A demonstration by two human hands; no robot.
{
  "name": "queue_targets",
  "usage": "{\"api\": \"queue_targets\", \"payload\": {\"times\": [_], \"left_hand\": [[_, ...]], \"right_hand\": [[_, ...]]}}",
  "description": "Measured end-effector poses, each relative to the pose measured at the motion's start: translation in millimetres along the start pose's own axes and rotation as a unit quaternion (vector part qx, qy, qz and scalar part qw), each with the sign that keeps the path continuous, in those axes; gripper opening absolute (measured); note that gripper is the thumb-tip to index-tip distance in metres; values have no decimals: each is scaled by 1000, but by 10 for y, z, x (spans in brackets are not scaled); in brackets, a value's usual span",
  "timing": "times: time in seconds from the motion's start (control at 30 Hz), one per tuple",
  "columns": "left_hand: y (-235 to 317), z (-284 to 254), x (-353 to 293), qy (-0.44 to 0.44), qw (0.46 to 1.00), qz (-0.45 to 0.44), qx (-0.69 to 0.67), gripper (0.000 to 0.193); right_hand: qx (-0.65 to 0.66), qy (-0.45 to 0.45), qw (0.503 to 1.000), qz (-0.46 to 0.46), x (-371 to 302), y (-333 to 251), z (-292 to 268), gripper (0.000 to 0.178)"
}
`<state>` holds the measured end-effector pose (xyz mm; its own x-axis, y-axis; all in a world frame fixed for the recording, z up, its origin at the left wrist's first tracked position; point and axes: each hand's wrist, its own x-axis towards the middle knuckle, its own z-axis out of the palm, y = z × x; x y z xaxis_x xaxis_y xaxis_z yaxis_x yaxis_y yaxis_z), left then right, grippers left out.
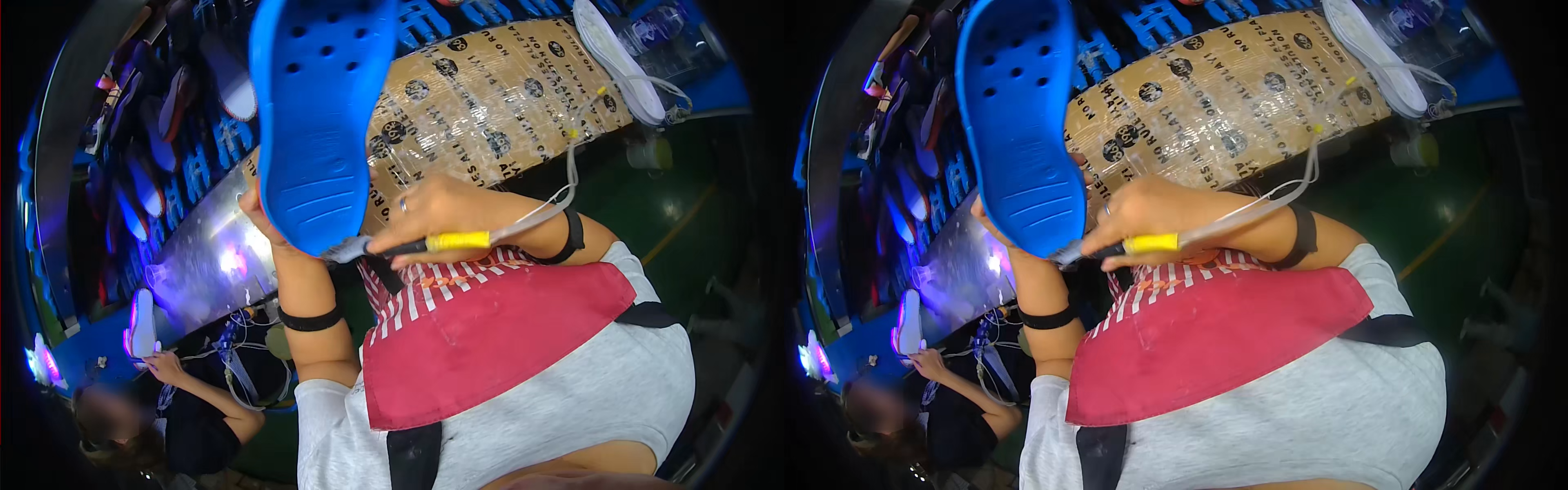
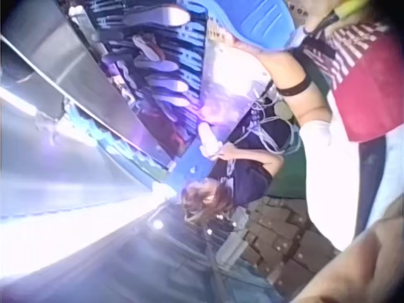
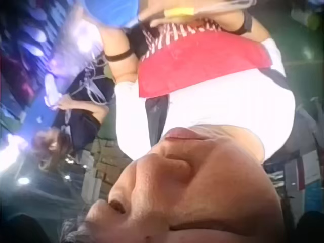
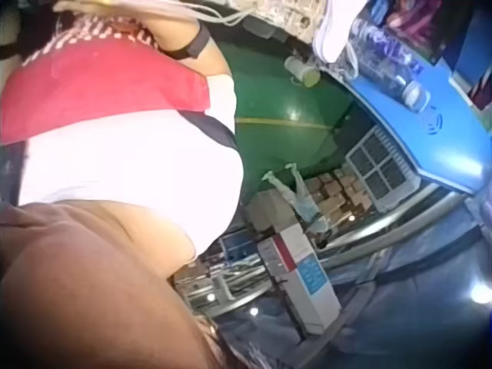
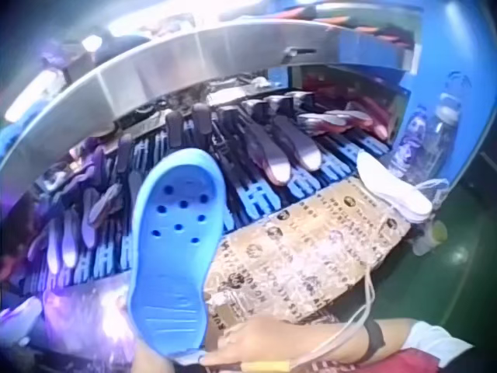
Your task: The person picks up a blue shoe sole from a rack, applies a substance to its surface with a brush, and places it back. This process is repeated with several more soles throughout the video.
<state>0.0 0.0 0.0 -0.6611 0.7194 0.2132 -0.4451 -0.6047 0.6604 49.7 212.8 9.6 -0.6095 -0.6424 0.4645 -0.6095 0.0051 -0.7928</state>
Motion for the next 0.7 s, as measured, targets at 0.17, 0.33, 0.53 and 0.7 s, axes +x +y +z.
{"api": "queue_targets", "payload": {"times": [0.17, 0.33, 0.53, 0.7], "left_hand": [[36, -102, -34, 280, 959, -33, 28, 67], [33, -138, 133, 235, 960, -141, -51, 62], [39, -104, 202, 270, 939, -211, -29, 55], [55, 48, 285, 342, 908, -243, 9, 47]], "right_hand": [[70, -49, 996, -11, -56, -39, -98, 25], [-57, 31, 996, -54, -44, 32, 74, 24], [-47, -5, 998, -37, -111, 34, 5, 25], [-62, 85, 992, -64, -24, 72, 173, 23]]}}
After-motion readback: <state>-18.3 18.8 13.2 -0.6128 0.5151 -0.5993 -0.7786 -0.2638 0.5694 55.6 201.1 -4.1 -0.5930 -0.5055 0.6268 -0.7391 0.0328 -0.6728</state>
